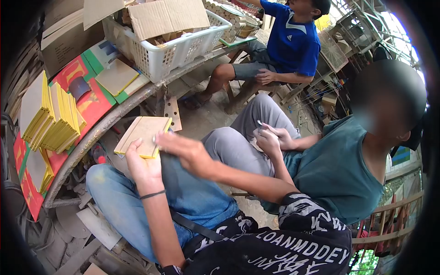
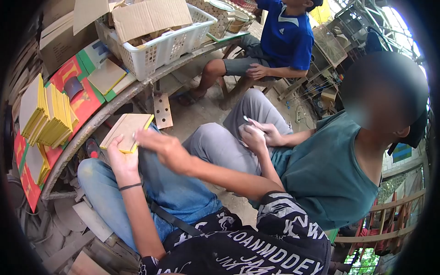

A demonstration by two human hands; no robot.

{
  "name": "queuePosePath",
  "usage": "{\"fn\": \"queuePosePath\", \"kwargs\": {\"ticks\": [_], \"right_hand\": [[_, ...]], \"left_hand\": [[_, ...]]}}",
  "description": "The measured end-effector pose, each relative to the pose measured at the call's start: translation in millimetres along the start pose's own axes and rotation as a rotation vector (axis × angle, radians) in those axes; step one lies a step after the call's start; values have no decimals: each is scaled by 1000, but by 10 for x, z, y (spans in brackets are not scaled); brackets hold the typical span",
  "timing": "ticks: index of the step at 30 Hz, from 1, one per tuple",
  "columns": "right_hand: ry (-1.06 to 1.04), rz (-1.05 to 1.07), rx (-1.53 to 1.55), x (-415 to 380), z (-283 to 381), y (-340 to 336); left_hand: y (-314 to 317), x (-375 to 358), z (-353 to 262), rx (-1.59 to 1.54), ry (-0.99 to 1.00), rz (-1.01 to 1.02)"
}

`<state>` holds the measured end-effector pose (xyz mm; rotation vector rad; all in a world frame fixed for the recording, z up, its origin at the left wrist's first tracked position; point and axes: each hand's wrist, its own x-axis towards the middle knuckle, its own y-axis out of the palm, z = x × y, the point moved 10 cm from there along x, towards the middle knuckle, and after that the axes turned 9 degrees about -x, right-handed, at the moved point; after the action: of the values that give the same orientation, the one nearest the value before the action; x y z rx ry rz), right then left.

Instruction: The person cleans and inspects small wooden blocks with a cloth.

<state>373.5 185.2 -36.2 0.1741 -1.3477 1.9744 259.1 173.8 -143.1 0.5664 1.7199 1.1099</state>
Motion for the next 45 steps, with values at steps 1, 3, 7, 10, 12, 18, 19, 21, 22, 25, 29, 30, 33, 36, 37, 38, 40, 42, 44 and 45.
{"fn": "queuePosePath", "kwargs": {"ticks": [1, 3, 7, 10, 12, 18, 19, 21, 22, 25, 29, 30, 33, 36, 37, 38, 40, 42, 44, 45], "right_hand": [[-12, 28, 48, 20, 165, -44], [-17, 25, 12, 22, 0, 7], [91, -68, -7, 49, -655, 97], [209, -114, 103, 69, -761, 92], [306, -140, 170, -6, -802, 78], [150, -104, 65, -28, -613, 134], [189, -98, 87, -53, -621, 147], [203, -82, 97, -49, -622, 152], [215, -68, 108, -49, -630, 166], [222, -51, 69, -46, -619, 181], [208, -56, 47, -41, -599, 209], [215, -69, 35, -48, -589, 205], [209, -94, 43, -29, -578, 186], [287, -92, 138, -37, -619, 205], [371, -78, 215, -56, -683, 225], [371, -76, 214, -45, -693, 208], [212, -75, 157, 58, -581, 150], [197, -105, 33, 96, -609, 85], [188, -228, -136, 89, -602, -56], [213, -252, -129, 87, -631, -89]], "left_hand": [[-5, -46, 4, 26, -27, -24], [-61, 8, 0, 7, -10, -19], [10, -73, 31, 30, 56, 27], [57, -101, -14, 26, 82, 47], [30, -100, -78, 104, 123, 34], [27, -107, -313, 518, 320, -48], [4, -80, -303, 519, 319, -49], [68, -54, -374, 614, 459, 26], [81, -62, -369, 614, 458, 25], [257, -106, -366, 312, 460, 274], [124, 164, -350, -32, 199, 423], [170, 152, -338, -28, 175, 438], [174, 93, -352, 112, 245, 336], [215, 55, -376, 172, 302, 315], [217, 51, -382, 170, 301, 314], [223, 52, -383, 164, 283, 327], [220, 47, -383, 158, 270, 337], [170, 52, -423, 139, 295, 289], [142, 41, -475, 123, 310, 253], [105, 32, -499, 107, 319, 221]]}}
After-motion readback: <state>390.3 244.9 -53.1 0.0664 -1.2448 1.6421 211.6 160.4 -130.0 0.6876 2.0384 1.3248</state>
